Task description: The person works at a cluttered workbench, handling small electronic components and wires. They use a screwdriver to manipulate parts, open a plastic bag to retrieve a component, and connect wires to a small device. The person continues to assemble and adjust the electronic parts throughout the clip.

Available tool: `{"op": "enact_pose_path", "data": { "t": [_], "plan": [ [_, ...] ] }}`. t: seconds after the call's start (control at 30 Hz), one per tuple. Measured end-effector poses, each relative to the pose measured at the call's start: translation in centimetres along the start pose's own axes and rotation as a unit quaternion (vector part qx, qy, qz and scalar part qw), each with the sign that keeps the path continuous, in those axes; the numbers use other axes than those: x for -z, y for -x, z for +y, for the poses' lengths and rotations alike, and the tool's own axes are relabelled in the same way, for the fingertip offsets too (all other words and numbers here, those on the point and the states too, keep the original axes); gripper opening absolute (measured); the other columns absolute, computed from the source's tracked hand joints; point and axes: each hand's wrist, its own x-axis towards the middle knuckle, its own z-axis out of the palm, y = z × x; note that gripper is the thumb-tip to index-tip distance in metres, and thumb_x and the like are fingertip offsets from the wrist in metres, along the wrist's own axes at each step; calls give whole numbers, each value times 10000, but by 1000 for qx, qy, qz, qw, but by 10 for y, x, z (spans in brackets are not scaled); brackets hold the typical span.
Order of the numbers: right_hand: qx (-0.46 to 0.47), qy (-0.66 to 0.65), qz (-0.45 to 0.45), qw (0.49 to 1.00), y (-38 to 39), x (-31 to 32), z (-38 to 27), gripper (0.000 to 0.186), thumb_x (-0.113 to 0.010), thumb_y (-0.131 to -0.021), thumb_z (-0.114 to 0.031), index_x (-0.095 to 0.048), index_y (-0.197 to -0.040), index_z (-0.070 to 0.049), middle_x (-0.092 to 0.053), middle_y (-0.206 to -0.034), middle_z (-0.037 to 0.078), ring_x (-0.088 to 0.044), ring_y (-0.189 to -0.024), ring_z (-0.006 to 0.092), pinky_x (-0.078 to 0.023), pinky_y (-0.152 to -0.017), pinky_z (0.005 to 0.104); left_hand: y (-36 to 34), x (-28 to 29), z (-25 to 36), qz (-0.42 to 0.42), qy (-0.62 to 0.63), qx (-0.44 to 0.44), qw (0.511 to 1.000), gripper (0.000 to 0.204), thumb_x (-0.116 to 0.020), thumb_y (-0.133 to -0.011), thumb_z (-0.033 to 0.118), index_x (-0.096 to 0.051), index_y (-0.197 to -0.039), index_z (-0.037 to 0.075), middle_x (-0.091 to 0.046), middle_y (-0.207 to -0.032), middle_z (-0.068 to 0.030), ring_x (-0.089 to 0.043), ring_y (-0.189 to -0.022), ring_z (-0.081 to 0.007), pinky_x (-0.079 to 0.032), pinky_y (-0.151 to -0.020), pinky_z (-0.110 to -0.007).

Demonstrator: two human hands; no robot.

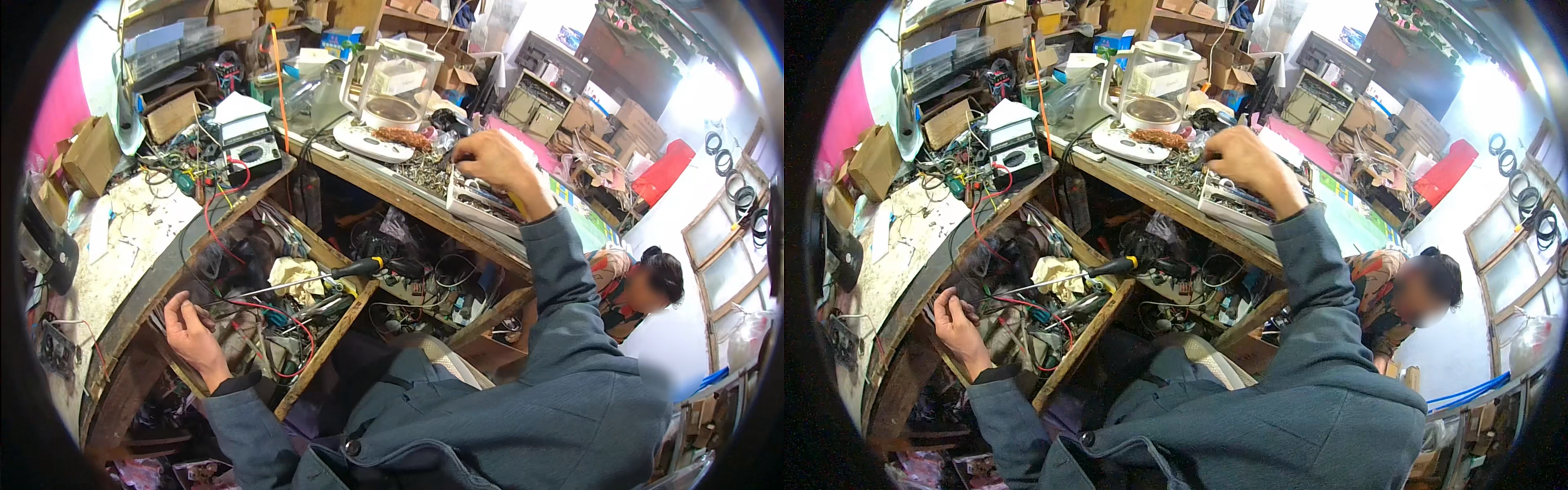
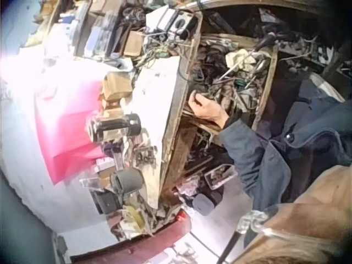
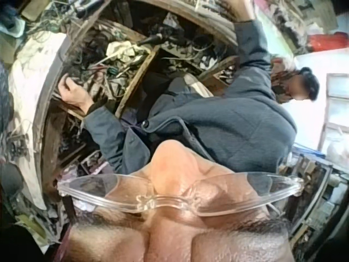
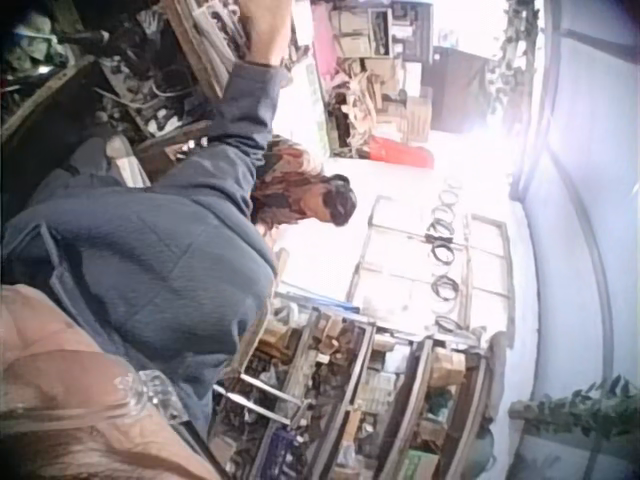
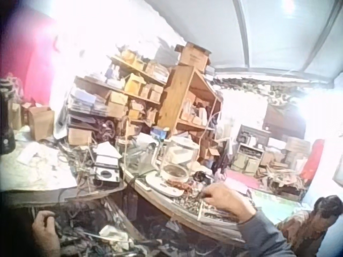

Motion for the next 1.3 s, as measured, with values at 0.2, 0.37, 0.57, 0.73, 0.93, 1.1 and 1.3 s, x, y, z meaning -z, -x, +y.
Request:
{"op": "enact_pose_path", "data": {
  "t": [0.2, 0.37, 0.57, 0.73, 0.93, 1.1, 1.3],
  "plan": [
    [-142, -18, -164, 976, 23, 2, 40, 252, -720, -722, -181, -724, -932, -41, -701, -848, 201, -690, -791, 345, -526, -697, 449, 7, -2, 23, 2, -38, 11, 999, 163, -537, -978, 76, -673, -1065, 61, -589, -749, 11, -550, -649, -73, -441, -550, -226],
    [-103, 33, -100, 989, 19, 19, 15, 287, -746, -660, -45, -689, -937, 6, -676, -731, 161, -698, -669, 238, -540, -645, 364, 6, -3, 3, 10, 24, 1, 1000, 135, -546, -990, 91, -665, -1019, 35, -586, -672, 11, -516, -554, -54, -401, -489, -224],
    [114, -25, -87, 989, -46, 19, -78, 200, -744, -786, -145, -700, -938, -22, -660, -793, 178, -656, -794, 340, -508, -746, 433, 3, 3, -3, 24, -58, -38, 997, 124, -560, -971, 76, -669, -1004, 25, -565, -683, 33, -491, -574, -40, -390, -509, -223],
    [359, -32, -51, 931, -107, -11, -168, 174, -733, -809, -162, -671, -890, -21, -653, -826, 166, -647, -811, 366, -509, -742, 456, 4, 0, 3, 21, -99, -34, 994, 143, -582, -922, 72, -698, -982, 12, -685, -736, -63, -599, -650, -96, -481, -596, -286],
    [392, -150, -52, 906, -194, -73, -275, 174, -701, -848, -141, -692, -965, -11, -678, -871, 163, -668, -823, 339, -530, -762, 402, -5, 0, -2, 33, -101, -2, 994, 160, -588, -913, 106, -694, -977, 4, -678, -724, -127, -630, -644, -140, -496, -607, -320],
    [361, -215, -8, 907, -260, -134, -334, 169, -687, -826, -161, -735, -911, -24, -704, -840, 204, -703, -822, 363, -550, -766, 415, -9, 1, -15, 53, -100, -14, 993, 164, -594, -906, 115, -690, -979, 5, -673, -692, -137, -648, -614, -172, -500, -591, -344],
    [396, -136, 36, 907, -281, -160, -385, 177, -668, -823, -182, -732, -823, -17, -703, -795, 209, -704, -782, 375, -564, -747, 438, -9, 2, -6, 59, -111, -31, 992, 152, -599, -905, 105, -690, -969, 2, -665, -681, -126, -635, -609, -158, -490, -583, -332]
  ]
}}
